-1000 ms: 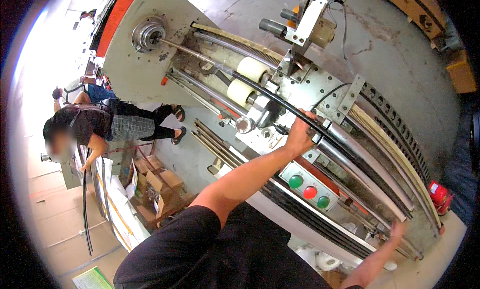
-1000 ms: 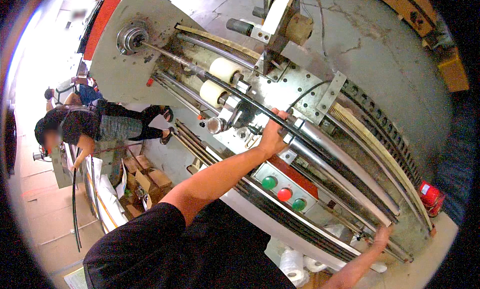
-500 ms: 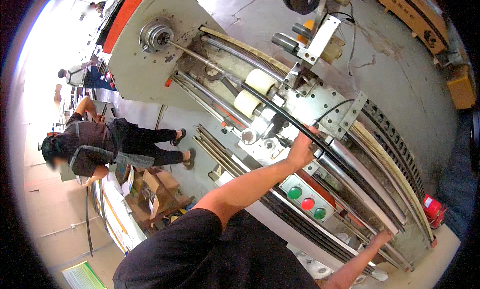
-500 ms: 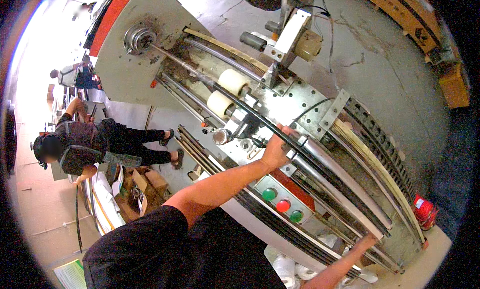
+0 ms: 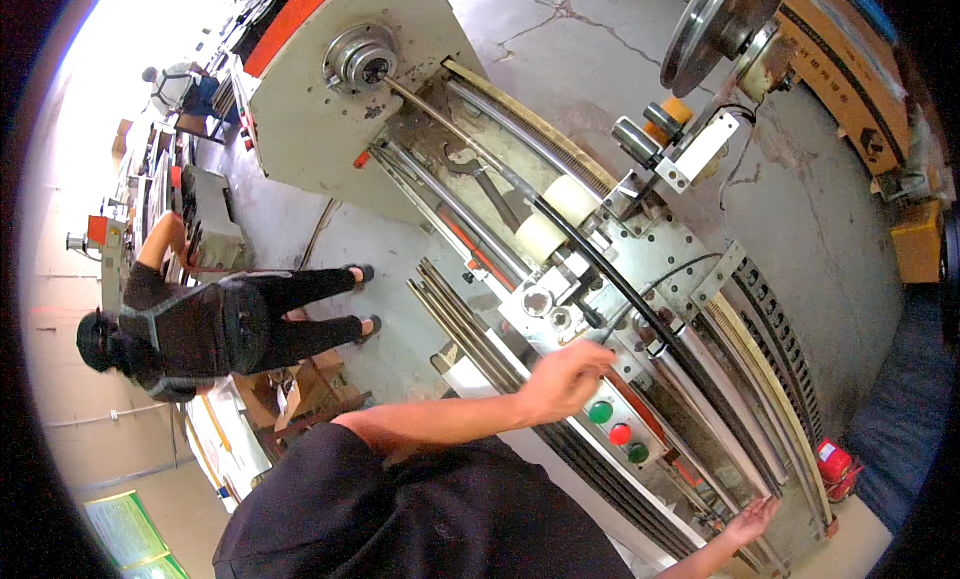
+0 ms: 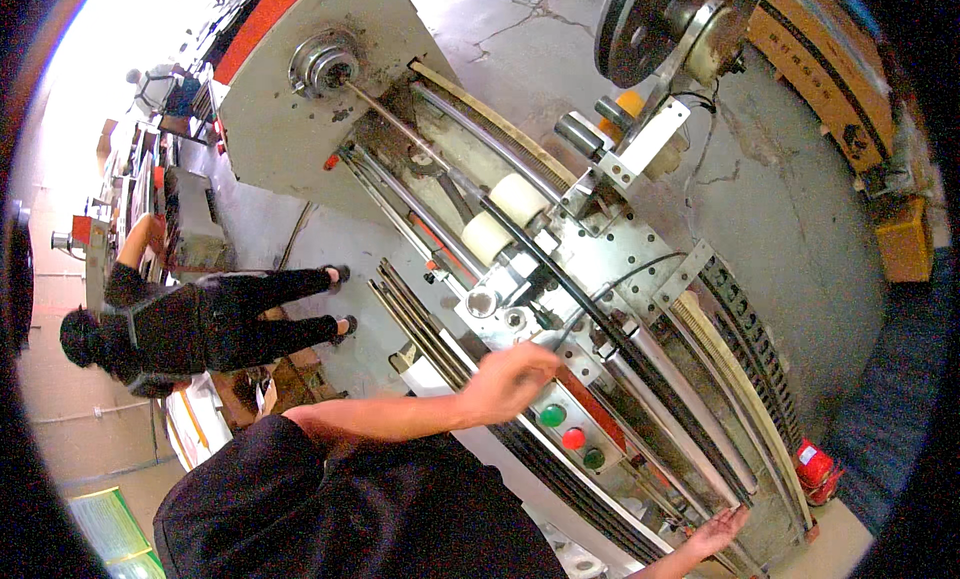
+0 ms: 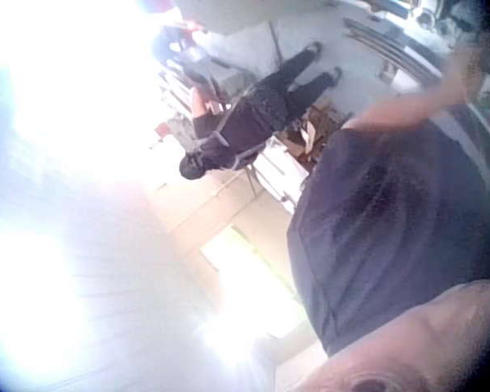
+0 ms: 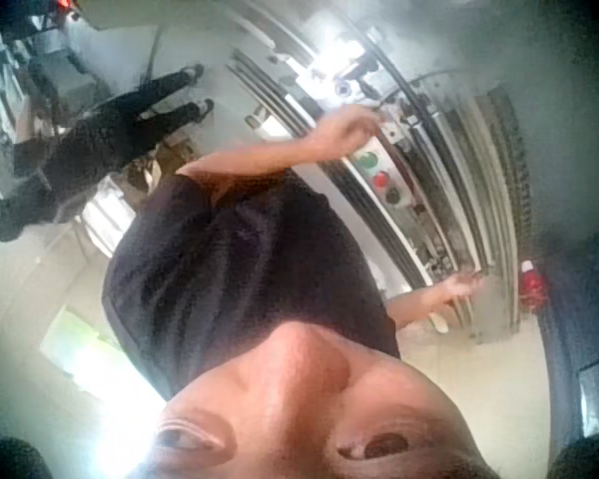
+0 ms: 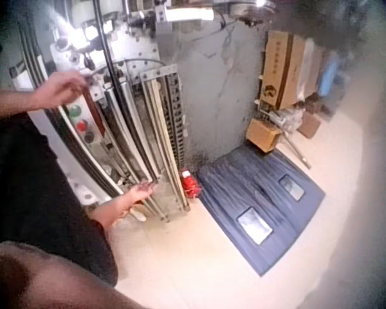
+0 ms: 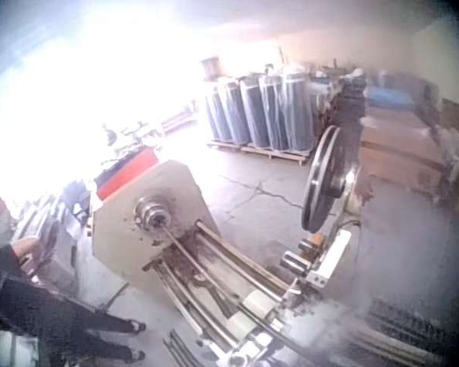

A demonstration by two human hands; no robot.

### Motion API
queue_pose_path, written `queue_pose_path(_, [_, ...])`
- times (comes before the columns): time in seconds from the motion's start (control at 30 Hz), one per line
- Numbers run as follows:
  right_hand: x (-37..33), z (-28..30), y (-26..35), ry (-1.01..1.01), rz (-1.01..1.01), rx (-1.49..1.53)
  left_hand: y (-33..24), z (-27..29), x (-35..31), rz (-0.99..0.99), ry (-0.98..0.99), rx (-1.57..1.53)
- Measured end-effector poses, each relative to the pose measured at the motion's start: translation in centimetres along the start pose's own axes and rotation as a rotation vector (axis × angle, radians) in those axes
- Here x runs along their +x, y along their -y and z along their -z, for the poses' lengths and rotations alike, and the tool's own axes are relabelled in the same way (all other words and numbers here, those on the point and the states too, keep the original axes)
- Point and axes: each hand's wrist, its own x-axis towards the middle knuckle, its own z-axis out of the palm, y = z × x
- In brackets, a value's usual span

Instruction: The person operates a metal taping machine, feeding long metal rods through rollers to apply tape. They adjust the machine settings and handle the rods one by one, stacking the finished pieces on a nearby rack.

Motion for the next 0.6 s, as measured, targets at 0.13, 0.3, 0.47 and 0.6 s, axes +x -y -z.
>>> queue_pose_path(0.13, [-2.8, -10.1, 3.8, -0.296, -0.077, -0.002, 1.2, 9.0, 4.5, 0.194, -0.863, -0.108])
queue_pose_path(0.3, [-0.6, -13.0, 2.2, -0.434, -0.157, -0.119, 4.8, 16.6, 17.6, 0.525, -0.967, -0.429])
queue_pose_path(0.47, [0.6, -14.1, 0.5, -0.546, -0.032, -0.254, 5.3, 14.8, 19.2, 0.473, -0.882, -0.711])
queue_pose_path(0.6, [0.5, -14.1, 0.1, -0.574, -0.025, -0.324, 5.4, 14.7, 18.6, 0.486, -0.859, -0.642])
